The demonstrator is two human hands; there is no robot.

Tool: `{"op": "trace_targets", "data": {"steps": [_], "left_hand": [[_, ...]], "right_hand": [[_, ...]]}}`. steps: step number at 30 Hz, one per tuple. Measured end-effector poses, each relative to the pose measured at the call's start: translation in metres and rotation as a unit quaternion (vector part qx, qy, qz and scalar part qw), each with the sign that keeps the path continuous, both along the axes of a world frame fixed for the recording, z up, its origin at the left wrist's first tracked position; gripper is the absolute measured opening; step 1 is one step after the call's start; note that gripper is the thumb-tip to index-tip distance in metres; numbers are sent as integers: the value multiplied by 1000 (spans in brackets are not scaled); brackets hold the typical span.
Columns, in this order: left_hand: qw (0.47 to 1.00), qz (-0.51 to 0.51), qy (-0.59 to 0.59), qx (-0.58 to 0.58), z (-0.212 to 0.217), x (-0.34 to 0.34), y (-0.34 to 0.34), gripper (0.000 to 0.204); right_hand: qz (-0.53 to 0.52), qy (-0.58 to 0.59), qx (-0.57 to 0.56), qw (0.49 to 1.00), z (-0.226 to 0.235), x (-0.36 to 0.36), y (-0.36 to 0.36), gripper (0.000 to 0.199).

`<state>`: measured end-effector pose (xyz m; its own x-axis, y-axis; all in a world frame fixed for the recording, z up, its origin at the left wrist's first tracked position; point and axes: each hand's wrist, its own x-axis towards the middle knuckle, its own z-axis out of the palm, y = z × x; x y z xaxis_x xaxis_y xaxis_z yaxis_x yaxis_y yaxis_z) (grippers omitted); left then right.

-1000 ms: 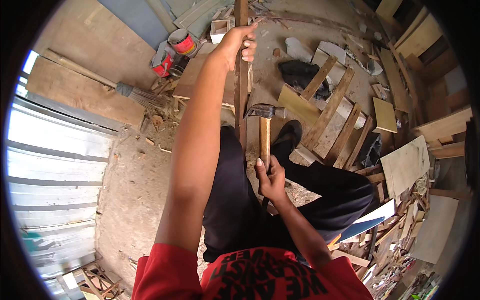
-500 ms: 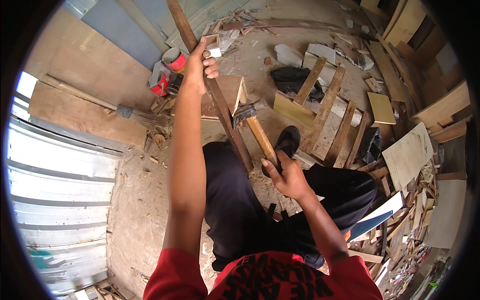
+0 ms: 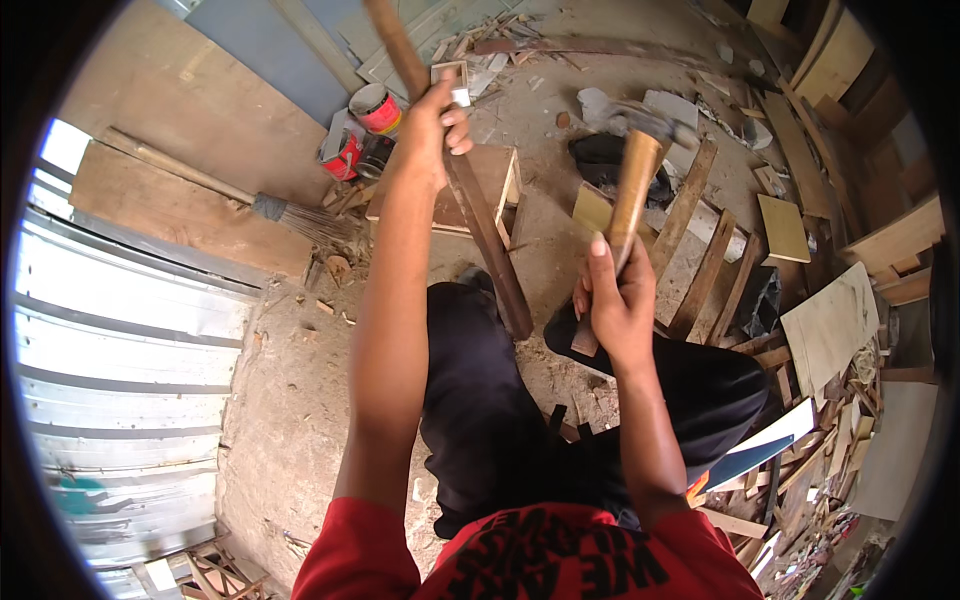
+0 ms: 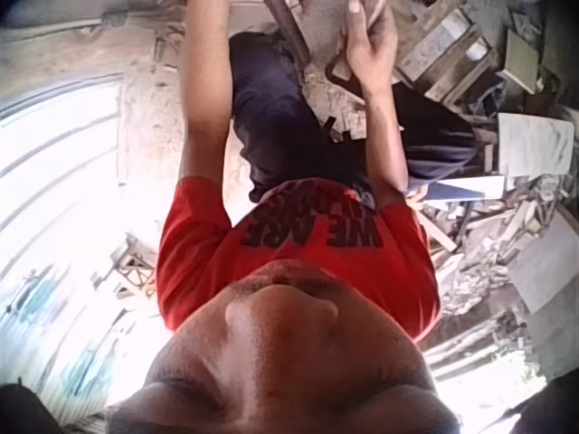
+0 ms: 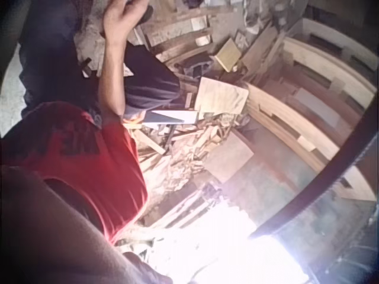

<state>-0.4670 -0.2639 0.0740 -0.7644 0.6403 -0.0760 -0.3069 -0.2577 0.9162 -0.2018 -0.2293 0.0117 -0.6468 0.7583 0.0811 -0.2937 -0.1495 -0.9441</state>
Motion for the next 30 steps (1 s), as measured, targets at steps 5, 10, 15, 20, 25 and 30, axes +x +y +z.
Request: {"op": "trace_targets", "data": {"steps": [5, 10, 15, 20, 25, 30], "left_hand": [[970, 229, -77, 36, -41, -59, -22, 21], [942, 268, -138, 148, -52, -65, -33, 25], [932, 122, -115, 320, -56, -73, -47, 41], [927, 21, -178, 330, -48, -66, -48, 60], [982, -35, -160, 95, -33, -46, -31, 69], [994, -52, -83, -54, -7, -2, 3, 66]], "right_hand": [[53, -129, -84, 987, -38, 41, 7, 31], [38, -176, -144, 973, -88, 55, -38, 34], [21, -98, -146, 984, -89, 57, -53, 32], [-35, -35, -48, 998, -76, 73, -37, 31], [18, -129, 102, 986, -26, 96, -1, 30], [76, -225, 280, 930, -4, 89, 20, 25]]}}
